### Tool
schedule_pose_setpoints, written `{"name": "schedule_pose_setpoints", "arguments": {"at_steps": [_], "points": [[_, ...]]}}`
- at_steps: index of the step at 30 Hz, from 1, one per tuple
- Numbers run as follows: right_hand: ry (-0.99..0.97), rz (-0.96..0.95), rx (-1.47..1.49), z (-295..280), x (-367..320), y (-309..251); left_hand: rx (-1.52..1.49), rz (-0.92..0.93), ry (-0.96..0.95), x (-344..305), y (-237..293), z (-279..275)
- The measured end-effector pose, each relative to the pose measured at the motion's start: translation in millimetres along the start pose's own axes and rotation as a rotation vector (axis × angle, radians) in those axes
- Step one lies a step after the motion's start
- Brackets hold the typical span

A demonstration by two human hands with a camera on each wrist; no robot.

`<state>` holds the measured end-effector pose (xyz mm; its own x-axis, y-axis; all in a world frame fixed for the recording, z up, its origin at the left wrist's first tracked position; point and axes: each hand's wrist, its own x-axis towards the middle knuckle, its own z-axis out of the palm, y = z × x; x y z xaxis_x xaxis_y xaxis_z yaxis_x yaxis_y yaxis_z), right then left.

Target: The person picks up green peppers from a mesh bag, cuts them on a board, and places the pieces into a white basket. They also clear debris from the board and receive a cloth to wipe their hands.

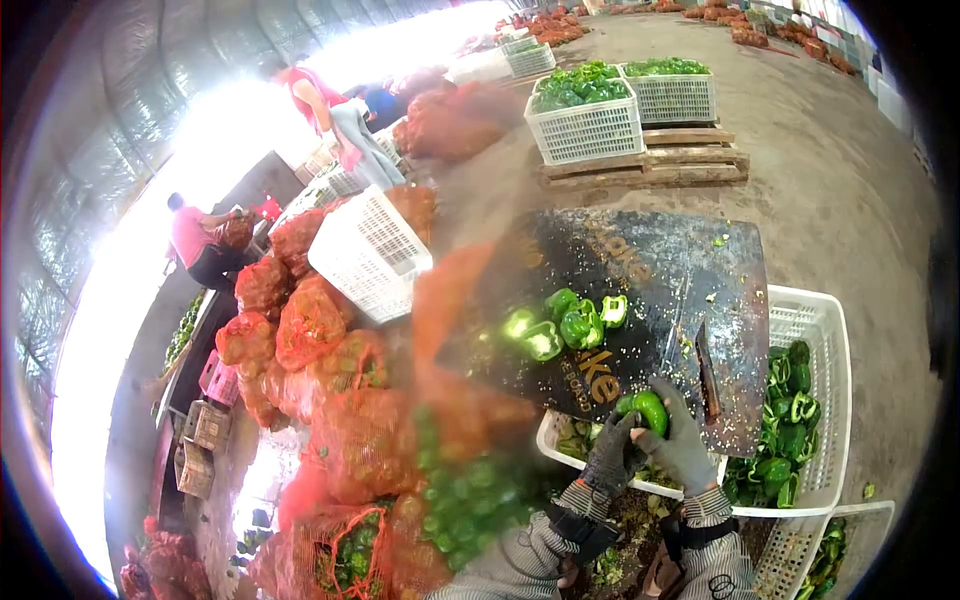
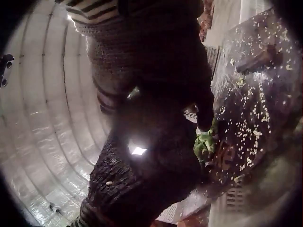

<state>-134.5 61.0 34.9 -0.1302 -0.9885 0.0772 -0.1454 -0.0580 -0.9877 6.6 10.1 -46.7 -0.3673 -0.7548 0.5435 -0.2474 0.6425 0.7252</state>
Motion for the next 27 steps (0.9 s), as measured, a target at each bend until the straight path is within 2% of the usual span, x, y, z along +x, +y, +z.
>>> {"name": "schedule_pose_setpoints", "arguments": {"at_steps": [2,4,6,8,10,11,12,14,15,17,18,20,21,23,24,26,27], "points": [[-0.011,-0.035,-0.180,-2,1,-1,-1.397,-1.111,0.055,8,32,-6],[-0.020,-0.031,-0.164,-7,0,-11,-1.463,-1.126,0.035,3,28,-8],[-0.078,0.062,0.036,-11,-2,-16,-1.673,-1.136,-0.092,0,26,-17],[-0.080,0.019,-0.023,-8,1,3,-1.579,-1.193,-0.073,-2,24,-14],[-0.156,0.135,-0.216,-10,-1,-9,-1.409,-1.308,-0.029,-5,18,-7],[-0.217,0.144,-0.225,-11,0,0,-1.696,-1.204,-0.259,-3,9,-13],[-0.216,0.145,-0.227,-11,0,-2,-1.699,-1.204,-0.261,-5,7,-9],[-0.262,0.191,-0.288,-10,0,-8,-1.304,-1.475,-0.059,-3,15,-4],[-0.247,0.181,-0.265,-10,-1,-6,-1.303,-1.477,-0.061,-6,12,0],[-0.258,0.190,-0.211,-13,0,-9,-1.570,-1.201,-0.199,-9,11,3],[-0.272,0.198,-0.160,-15,0,-11,-1.573,-1.203,-0.198,-10,11,3],[-0.276,0.181,-0.150,-16,-1,-9,-1.391,-1.374,-0.080,4,35,-7],[-0.276,0.161,-0.139,-16,-1,-9,-1.391,-1.373,-0.077,0,25,-6],[-0.290,0.157,-0.109,-16,-2,-14,-1.317,-1.265,-0.194,-10,4,-5],[-0.300,0.153,-0.081,-17,-2,-17,-1.314,-1.267,-0.195,-12,2,-5],[-0.352,0.128,-0.048,-22,-1,-9,-1.205,-1.150,-0.206,-7,12,-8],[-0.407,0.104,-0.015,-24,0,-6,-1.204,-1.149,-0.205,-15,-5,-9]]}}
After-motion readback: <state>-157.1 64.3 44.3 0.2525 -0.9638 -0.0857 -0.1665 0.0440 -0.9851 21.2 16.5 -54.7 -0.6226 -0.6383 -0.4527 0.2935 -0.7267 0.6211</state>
